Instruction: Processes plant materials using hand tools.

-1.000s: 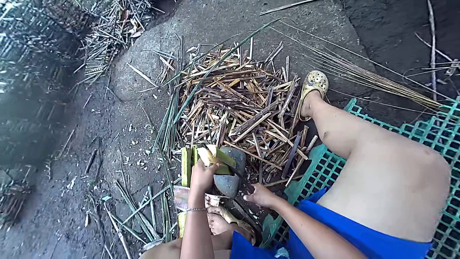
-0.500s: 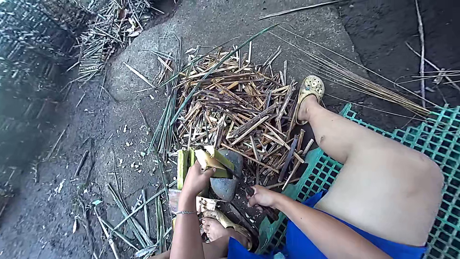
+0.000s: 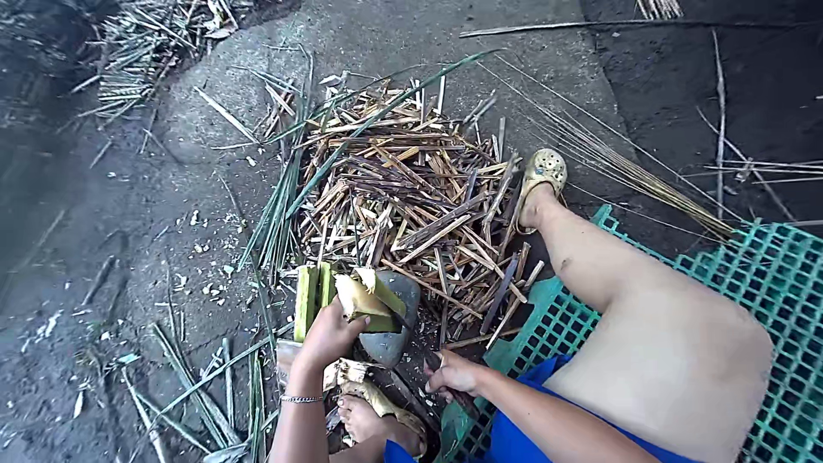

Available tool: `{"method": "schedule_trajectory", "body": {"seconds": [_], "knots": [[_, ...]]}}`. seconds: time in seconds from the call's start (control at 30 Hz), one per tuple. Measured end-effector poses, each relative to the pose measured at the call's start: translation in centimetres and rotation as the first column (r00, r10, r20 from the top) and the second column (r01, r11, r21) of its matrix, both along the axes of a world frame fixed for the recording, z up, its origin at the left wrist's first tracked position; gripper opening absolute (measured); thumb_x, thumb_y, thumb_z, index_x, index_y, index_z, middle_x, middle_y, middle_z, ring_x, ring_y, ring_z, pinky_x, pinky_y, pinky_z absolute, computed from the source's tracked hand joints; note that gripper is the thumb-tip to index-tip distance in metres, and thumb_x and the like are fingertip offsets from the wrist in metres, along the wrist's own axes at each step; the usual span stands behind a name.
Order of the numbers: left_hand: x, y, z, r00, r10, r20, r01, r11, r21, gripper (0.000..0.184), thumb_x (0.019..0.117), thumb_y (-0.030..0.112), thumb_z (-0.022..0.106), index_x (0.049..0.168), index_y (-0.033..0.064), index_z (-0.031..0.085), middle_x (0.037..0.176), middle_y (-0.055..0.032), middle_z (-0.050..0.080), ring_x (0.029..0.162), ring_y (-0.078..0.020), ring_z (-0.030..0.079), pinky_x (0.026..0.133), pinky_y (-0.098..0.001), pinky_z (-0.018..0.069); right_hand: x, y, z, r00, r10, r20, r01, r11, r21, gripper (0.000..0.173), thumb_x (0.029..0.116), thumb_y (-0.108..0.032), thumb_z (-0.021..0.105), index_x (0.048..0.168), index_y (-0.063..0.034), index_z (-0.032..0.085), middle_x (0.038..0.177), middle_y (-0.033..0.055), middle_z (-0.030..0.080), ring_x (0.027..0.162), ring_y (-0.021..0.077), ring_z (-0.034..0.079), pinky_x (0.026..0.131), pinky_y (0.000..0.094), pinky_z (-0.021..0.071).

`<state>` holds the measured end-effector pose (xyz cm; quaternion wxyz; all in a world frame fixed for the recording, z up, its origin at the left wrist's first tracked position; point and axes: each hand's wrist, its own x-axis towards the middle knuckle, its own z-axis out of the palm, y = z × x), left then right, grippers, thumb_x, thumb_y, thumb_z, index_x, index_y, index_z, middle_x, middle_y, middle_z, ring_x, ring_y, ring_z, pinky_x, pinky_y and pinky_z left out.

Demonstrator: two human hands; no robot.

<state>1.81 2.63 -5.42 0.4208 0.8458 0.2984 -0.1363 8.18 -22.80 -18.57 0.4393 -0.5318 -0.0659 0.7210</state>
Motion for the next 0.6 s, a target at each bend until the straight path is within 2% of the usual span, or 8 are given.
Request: {"method": "schedule_trajectory", "body": {"seconds": [0.1, 0.2, 0.3, 0.33, 0.4, 0.47, 0.53, 0.6], "knots": [[-0.6, 0.5, -0.5, 0.998, -0.028, 0.048, 0.028, 1.0, -0.002, 0.049, 0.0891, 0.016, 0.073, 0.132, -0.0027, 0.057, 0.112, -0.0159, 0.071, 0.105, -0.0238, 0.07, 0.098, -0.0485, 0.0537, 0.4, -0.9, -0.1, 0.998, -0.013, -0.055, 0.014, 1.0, 0.022, 0.018, 0.0885, -0.001, 0.064, 0.092, -0.0113, 0.05, 0.056, -0.0043, 0.047, 0.044, 0.0065, 0.046, 0.046, 0.0239, 0.0443], [-2.1, 3.7, 0.9, 0.972, -0.074, 0.223, 0.051, 0.993, 0.109, 0.045, 0.0818, -0.007, 0.068, 0.126, -0.0011, 0.066, 0.115, -0.0146, 0.072, 0.104, -0.0231, 0.07, 0.095, -0.0464, 0.0557, 1.5, -2.5, -0.2, 0.991, -0.064, -0.119, 0.065, 0.998, 0.0, 0.017, 0.0916, -0.002, 0.058, 0.09, -0.0151, 0.048, 0.053, -0.0083, 0.04, 0.042, 0.0033, 0.04, 0.044, 0.0215, 0.0415], [-1.6, 5.6, 2.6, 0.992, -0.077, 0.104, 0.064, 0.991, 0.117, 0.049, 0.0928, 0.0, 0.067, 0.141, 0.0015, 0.057, 0.128, -0.0185, 0.067, 0.116, -0.0275, 0.067, 0.103, -0.0478, 0.0515, 1.5, -2.3, -0.4, 1.0, -0.016, 0.001, 0.016, 0.989, -0.146, 0.014, 0.0964, -0.001, 0.061, 0.097, -0.0094, 0.049, 0.057, -0.0045, 0.042, 0.043, 0.007, 0.042, 0.046, 0.0239, 0.0443], [-1.7, 5.8, 2.2, 0.995, -0.066, 0.075, 0.056, 0.991, 0.119, 0.046, 0.0946, 0.0, 0.064, 0.14, 0.0022, 0.058, 0.129, -0.0181, 0.067, 0.117, -0.0276, 0.067, 0.104, -0.0479, 0.0512, 1.1, -1.8, -0.5, 1.0, -0.019, 0.012, 0.021, 0.986, -0.168, 0.014, 0.0965, -0.001, 0.061, 0.097, -0.0088, 0.049, 0.057, -0.004, 0.042, 0.043, 0.0074, 0.043, 0.046, 0.024, 0.0448], [-2.2, 5.6, 0.7, 0.995, -0.014, 0.099, 0.0, 0.991, 0.134, 0.033, 0.0979, 0.0, 0.058, 0.13, 0.0016, 0.066, 0.124, -0.0161, 0.07, 0.112, -0.0252, 0.068, 0.101, -0.046, 0.0522, 0.7, -0.6, -0.2, 0.997, -0.073, 0.025, 0.076, 0.983, -0.165, 0.014, 0.0969, 0.0, 0.061, 0.097, -0.0078, 0.049, 0.057, -0.0038, 0.043, 0.043, 0.0075, 0.044, 0.046, 0.0243, 0.0458], [-2.9, 5.1, -0.3, 0.991, 0.024, 0.131, -0.043, 0.988, 0.148, 0.028, 0.0996, 0.002, 0.056, 0.123, 0.0023, 0.071, 0.121, -0.0136, 0.072, 0.112, -0.0231, 0.069, 0.104, -0.0448, 0.0514, 0.0, 0.0, 0.7, 0.985, -0.164, 0.045, 0.168, 0.977, -0.13, 0.012, 0.0965, 0.0, 0.06, 0.097, -0.0068, 0.05, 0.058, -0.0032, 0.045, 0.044, 0.0079, 0.046, 0.047, 0.0249, 0.0474], [-3.0, 4.1, -0.4, 0.987, 0.068, 0.148, -0.086, 0.989, 0.118, 0.026, 0.1013, 0.005, 0.056, 0.122, 0.0031, 0.071, 0.121, -0.0123, 0.072, 0.112, -0.0214, 0.069, 0.104, -0.0432, 0.0508, -0.5, -0.3, 2.0, 0.96, -0.265, 0.09, 0.272, 0.959, -0.077, 0.012, 0.095, 0.0, 0.061, 0.093, -0.0065, 0.05, 0.056, -0.0027, 0.046, 0.044, 0.0087, 0.048, 0.047, 0.0256, 0.0487], [-2.5, 3.4, 0.4, 0.96, 0.1, 0.262, -0.124, 0.989, 0.077, 0.025, 0.1012, 0.006, 0.057, 0.122, 0.0025, 0.071, 0.118, -0.0108, 0.073, 0.109, -0.0162, 0.07, 0.101, -0.038, 0.0528, -0.1, -0.4, 3.3, 0.921, -0.357, 0.155, 0.358, 0.933, 0.021, 0.012, 0.0906, -0.002, 0.062, 0.088, -0.0077, 0.051, 0.053, -0.0035, 0.048, 0.042, 0.0083, 0.049, 0.046, 0.0252, 0.0486]]}}
